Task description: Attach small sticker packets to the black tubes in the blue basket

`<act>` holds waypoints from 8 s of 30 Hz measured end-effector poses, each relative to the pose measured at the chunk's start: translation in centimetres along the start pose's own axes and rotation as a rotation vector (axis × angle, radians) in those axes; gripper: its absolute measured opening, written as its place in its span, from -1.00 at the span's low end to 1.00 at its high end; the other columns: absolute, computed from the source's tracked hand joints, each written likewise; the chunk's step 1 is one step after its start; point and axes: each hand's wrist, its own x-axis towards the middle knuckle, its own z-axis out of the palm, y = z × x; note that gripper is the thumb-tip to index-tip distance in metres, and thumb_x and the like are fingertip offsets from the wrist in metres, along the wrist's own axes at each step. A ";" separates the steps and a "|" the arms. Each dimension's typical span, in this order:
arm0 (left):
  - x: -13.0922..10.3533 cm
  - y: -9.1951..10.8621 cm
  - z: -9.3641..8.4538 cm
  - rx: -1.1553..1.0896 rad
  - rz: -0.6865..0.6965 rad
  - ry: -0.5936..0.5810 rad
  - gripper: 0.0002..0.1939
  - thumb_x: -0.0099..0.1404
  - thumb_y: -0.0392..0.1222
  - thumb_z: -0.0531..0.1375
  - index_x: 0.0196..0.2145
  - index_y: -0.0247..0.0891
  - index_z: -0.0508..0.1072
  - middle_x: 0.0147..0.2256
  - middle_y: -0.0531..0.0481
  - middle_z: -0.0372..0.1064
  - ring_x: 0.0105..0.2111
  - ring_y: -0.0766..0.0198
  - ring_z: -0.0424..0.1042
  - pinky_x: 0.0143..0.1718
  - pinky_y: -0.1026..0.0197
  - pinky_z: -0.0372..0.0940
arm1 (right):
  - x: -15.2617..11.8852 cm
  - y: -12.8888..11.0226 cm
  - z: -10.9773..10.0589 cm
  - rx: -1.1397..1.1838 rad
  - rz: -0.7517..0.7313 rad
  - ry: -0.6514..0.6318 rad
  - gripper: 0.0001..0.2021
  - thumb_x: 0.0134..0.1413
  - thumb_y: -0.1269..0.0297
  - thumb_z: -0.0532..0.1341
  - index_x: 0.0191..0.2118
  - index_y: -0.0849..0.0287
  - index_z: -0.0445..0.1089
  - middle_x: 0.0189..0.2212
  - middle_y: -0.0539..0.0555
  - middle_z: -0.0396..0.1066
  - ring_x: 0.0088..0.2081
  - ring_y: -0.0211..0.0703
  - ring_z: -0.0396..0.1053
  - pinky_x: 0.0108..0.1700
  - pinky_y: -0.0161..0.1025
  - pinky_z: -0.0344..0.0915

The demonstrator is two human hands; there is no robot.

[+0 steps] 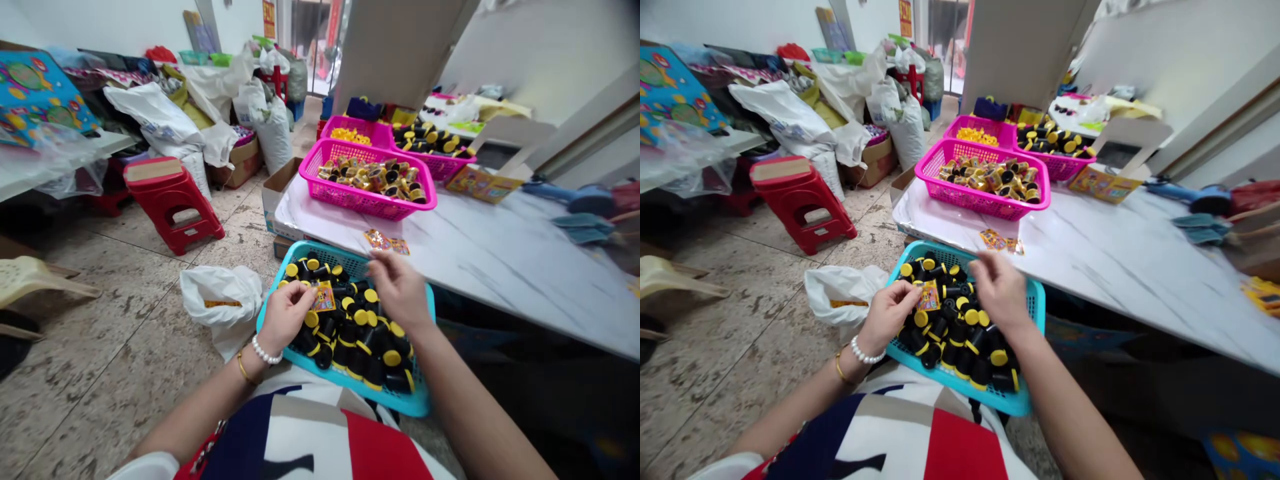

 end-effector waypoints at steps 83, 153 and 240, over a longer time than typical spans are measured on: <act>3.6 1.4 2.0 -0.707 -0.480 -0.265 -0.71 0.06 -0.13 0.35 -0.37 -0.37 0.38 -0.53 0.10 0.30 -0.75 0.63 0.10 -0.82 0.54 -0.20 | -3.7 -1.9 -0.8 0.418 0.192 -0.208 -0.75 0.06 0.32 0.19 -0.10 0.12 0.38 -0.30 0.05 0.46 -0.38 -0.23 0.38 -0.38 -0.30 0.31; 0.9 0.0 1.4 -0.567 -0.511 -0.634 -0.55 0.13 0.20 0.23 -0.39 -0.31 0.39 -0.64 0.07 0.32 -0.76 0.49 0.21 -0.76 0.45 0.07 | -6.1 -1.6 1.0 0.528 -0.039 -0.247 -0.93 -0.02 0.34 0.34 -0.36 0.03 0.53 -0.30 0.06 0.31 -0.27 -0.17 0.36 -0.30 -0.22 0.39; -2.3 -5.0 -8.3 -0.065 -0.244 0.336 -0.57 0.06 0.09 0.31 -0.22 -0.27 0.47 -0.32 -0.02 0.45 -0.38 0.29 0.39 -0.42 0.34 0.29 | -1.1 5.4 -4.7 -0.195 -0.062 0.155 -0.80 0.09 0.14 0.21 -0.28 0.11 0.53 -0.17 0.11 0.53 -0.10 -0.01 0.45 0.07 -0.04 0.29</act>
